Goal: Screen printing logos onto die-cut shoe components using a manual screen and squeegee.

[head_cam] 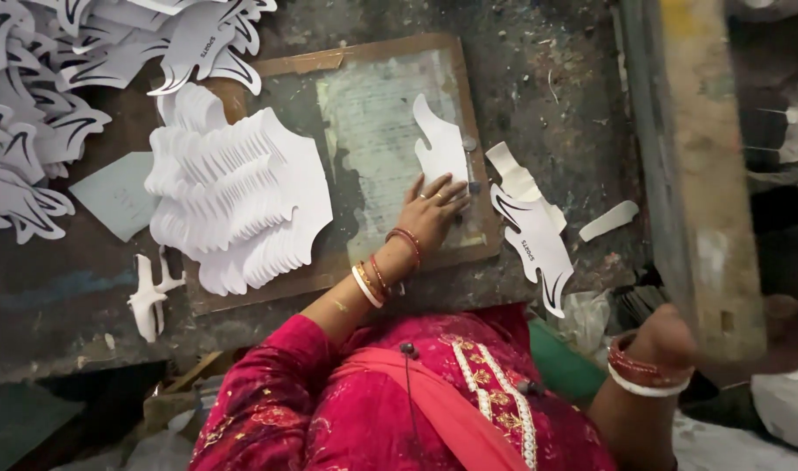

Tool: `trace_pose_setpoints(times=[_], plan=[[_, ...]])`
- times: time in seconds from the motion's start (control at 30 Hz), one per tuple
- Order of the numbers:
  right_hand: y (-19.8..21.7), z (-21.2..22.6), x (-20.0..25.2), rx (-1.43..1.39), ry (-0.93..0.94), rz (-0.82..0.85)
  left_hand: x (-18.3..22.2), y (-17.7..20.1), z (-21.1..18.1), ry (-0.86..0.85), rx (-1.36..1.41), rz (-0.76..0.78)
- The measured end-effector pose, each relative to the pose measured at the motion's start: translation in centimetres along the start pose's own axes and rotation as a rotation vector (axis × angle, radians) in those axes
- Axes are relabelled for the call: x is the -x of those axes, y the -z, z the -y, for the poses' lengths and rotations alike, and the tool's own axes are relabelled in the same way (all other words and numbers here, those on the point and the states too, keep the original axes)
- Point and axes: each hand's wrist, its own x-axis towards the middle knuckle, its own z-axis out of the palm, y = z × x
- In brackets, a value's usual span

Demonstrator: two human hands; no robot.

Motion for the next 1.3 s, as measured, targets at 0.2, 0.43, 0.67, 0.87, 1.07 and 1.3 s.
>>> trace_pose_setpoints(times=[0.2,0.43,0.67,0.87,1.07,1.3], plan=[[-0.6,2.0,2.4,-0.556,-0.024,0.095,3.9,9.6,-6.2,-0.016,0.392,0.172],[0.8,10.3,1.0,-1.255,0.135,0.682,12.8,11.2,-3.7,0.402,1.172,0.019],[0.7,7.1,1.0,-0.867,-0.131,0.92,10.2,18.4,-7.0,0.399,1.016,0.129],[-2.0,1.8,8.1,-1.238,-0.555,0.268,3.2,20.5,-10.3,-0.261,1.015,0.047],[-1.8,-0.3,2.5,-0.639,-0.329,-0.069,-0.5,5.3,-1.6,-0.067,0.052,-0.078],[-1.5,-0.8,2.3,-0.174,-0.184,-0.049,-1.5,4.5,-1.0,0.02,0.012,-0.11]])
